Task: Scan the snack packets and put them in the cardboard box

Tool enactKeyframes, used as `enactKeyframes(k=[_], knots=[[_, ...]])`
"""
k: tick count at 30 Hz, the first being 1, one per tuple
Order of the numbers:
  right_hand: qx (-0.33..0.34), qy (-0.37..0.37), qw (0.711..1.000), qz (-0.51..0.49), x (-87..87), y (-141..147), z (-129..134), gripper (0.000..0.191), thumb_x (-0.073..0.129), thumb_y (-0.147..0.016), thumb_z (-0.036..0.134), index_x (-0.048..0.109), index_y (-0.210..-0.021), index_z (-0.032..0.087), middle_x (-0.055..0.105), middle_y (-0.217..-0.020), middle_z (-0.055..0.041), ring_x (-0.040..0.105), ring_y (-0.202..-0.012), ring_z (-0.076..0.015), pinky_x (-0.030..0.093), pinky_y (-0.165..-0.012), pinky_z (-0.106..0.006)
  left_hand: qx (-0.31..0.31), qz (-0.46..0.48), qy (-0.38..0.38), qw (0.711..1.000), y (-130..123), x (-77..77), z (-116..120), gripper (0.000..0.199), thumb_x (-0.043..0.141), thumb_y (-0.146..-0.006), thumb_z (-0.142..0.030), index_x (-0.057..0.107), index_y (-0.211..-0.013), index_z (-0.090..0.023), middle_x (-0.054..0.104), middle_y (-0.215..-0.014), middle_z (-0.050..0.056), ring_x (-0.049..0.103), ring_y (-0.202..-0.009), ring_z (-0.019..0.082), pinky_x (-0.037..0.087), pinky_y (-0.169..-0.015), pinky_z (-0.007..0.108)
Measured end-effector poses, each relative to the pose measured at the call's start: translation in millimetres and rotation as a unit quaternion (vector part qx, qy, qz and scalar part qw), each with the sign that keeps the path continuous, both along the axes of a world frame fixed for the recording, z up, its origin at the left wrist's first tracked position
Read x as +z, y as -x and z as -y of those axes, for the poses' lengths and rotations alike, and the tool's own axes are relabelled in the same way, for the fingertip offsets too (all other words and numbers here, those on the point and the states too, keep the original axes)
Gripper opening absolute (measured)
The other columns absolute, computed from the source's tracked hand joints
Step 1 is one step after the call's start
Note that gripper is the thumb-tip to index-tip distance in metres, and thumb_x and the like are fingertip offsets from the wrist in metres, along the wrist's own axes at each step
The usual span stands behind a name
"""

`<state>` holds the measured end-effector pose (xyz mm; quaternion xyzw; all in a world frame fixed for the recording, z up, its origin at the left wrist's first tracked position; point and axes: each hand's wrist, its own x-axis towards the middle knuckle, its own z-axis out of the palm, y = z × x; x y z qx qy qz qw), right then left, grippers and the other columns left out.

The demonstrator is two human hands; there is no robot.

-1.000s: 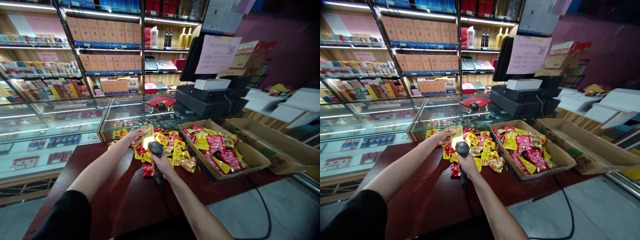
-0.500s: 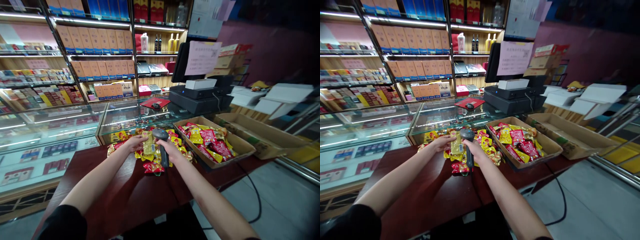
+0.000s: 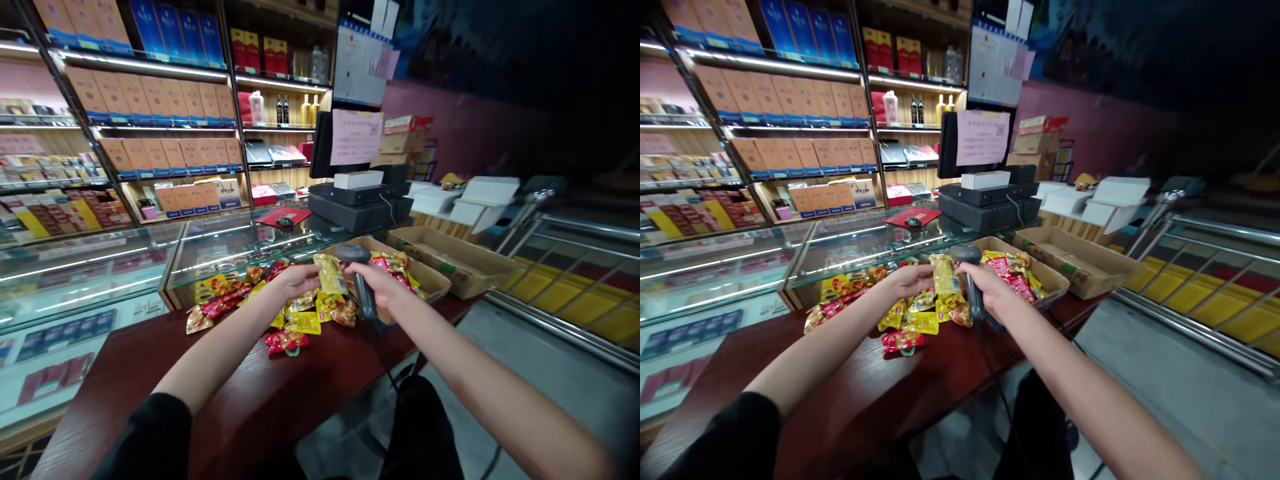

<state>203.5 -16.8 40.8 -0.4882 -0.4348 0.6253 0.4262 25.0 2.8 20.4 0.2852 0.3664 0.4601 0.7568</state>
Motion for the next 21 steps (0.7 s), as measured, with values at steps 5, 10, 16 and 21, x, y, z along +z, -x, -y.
enactKeyframes(k=[5,10,16,21], knots=[[-0.113,-0.030,0.991,0.065,37.5,-57.5,-24.9,0.006,0.060,-0.066,0.014,0.057,-0.071,0.015,0.048,-0.042,0.0044,0.044,-0.037,-0.0093,0.040,-0.039,-0.021,-0.024,-0.004,-0.013,1.000,-70.0,22.8,-32.2,0.012,0.051,-0.088,-0.017,0.061,-0.090,-0.009,0.064,-0.086,0.011,0.066,-0.081,0.017,0.053,-0.084,0.032],[-0.121,-0.049,0.990,0.047,21.2,-70.0,-28.2,0.005,0.060,-0.064,0.014,0.058,-0.068,0.015,0.053,-0.048,0.0023,0.046,-0.041,-0.0089,0.038,-0.039,-0.020,0.008,-0.135,-0.043,0.990,-43.7,-3.1,-30.9,0.012,0.063,-0.080,-0.021,0.063,-0.087,-0.011,0.065,-0.083,0.009,0.065,-0.076,0.017,0.053,-0.080,0.034],[0.037,-0.027,0.997,-0.066,-37.6,-12.7,9.4,0.022,0.061,-0.059,0.011,0.065,-0.080,0.017,0.070,-0.084,-0.0071,0.065,-0.076,-0.0188,0.053,-0.066,-0.027,0.059,-0.475,-0.263,0.838,43.4,-39.9,17.8,0.018,0.071,-0.066,-0.019,0.074,-0.083,-0.019,0.071,-0.090,0.005,0.062,-0.093,0.024,0.044,-0.092,0.033],[0.055,-0.007,0.998,-0.017,-83.7,25.9,35.6,0.019,0.064,-0.059,0.018,0.065,-0.078,0.017,0.067,-0.082,-0.0027,0.063,-0.079,-0.0174,0.051,-0.070,-0.028,0.035,-0.576,-0.301,0.759,51.6,-68.0,56.6,0.024,0.060,-0.074,-0.019,0.074,-0.093,-0.023,0.071,-0.097,0.006,0.062,-0.098,0.025,0.042,-0.093,0.034]])
